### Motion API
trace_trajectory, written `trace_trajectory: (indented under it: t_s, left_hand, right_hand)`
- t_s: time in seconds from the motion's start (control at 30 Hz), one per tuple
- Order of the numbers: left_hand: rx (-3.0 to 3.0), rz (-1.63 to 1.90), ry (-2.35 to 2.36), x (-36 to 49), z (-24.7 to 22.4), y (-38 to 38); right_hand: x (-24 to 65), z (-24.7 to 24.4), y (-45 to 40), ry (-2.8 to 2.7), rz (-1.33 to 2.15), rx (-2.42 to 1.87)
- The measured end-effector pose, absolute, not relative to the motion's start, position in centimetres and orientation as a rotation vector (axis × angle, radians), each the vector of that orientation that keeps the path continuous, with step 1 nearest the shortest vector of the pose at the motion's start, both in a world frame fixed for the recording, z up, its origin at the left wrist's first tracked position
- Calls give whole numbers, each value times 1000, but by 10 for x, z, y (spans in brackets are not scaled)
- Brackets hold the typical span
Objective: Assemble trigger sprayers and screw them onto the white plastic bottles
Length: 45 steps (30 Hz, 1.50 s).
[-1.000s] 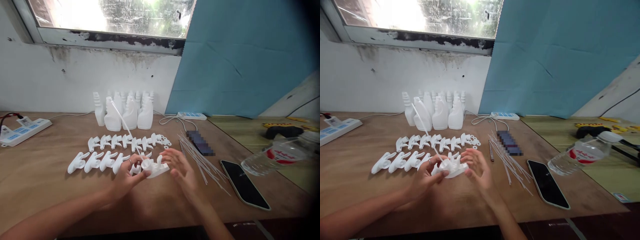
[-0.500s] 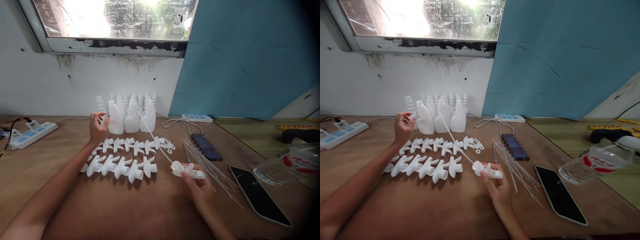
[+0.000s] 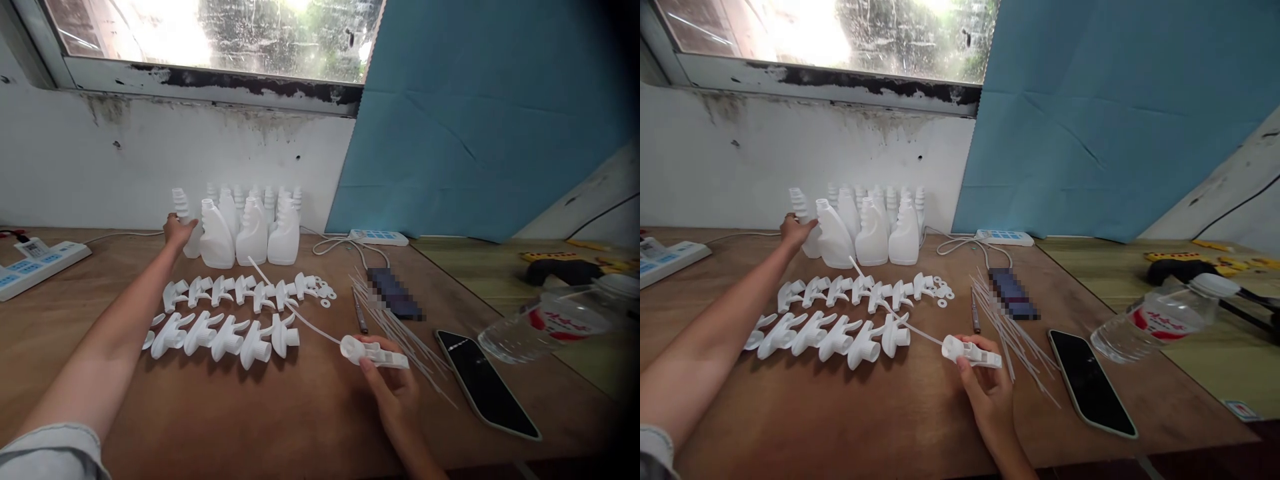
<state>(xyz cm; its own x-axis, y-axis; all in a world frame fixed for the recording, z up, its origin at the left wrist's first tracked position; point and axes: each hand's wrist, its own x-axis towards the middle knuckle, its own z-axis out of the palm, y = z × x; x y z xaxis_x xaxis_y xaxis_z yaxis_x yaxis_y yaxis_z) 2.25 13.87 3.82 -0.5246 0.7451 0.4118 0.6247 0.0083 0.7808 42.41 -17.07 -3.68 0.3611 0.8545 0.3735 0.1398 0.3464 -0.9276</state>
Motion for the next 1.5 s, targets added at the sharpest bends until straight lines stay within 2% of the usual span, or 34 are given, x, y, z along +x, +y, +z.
trace_trajectory:
  t_s: [0.2, 0.33, 0.43, 0.7, 0.93, 1.07, 1.2, 1.37, 1.5]
  left_hand:
    - [1840, 1593, 2164, 14, 50, 65]
    - [2669, 1581, 1985, 25, 57, 2]
    - [2971, 1482, 1858, 39, 57, -31]
    - [2950, 1478, 1774, 56, 44, -47]
    - [2985, 1327, 1711, 64, 45, -69]
    - [3054, 1152, 1604, 73, 63, -102]
    - [2935, 1084, 1373, 90, 82, -136]
    - [2553, 1013, 1167, 121, 84, -152]
    - [2233, 997, 1071, 145, 75, -154]
  right_hand:
    - [425, -36, -174, -1189, 598, -1092]
    - [425, -40, -174, -1210, 601, -1063]
    - [424, -40, -174, -1234, 599, -1073]
    - [423, -40, -172, -1338, 522, -1116]
    - [424, -42, -171, -1304, 443, -1216]
    - [427, -9, -162, -1170, 441, -1151]
    - [428, 50, -142, -895, 503, -974]
    - [410, 120, -125, -1356, 686, -754]
    - [385, 152, -121, -1837, 802, -652]
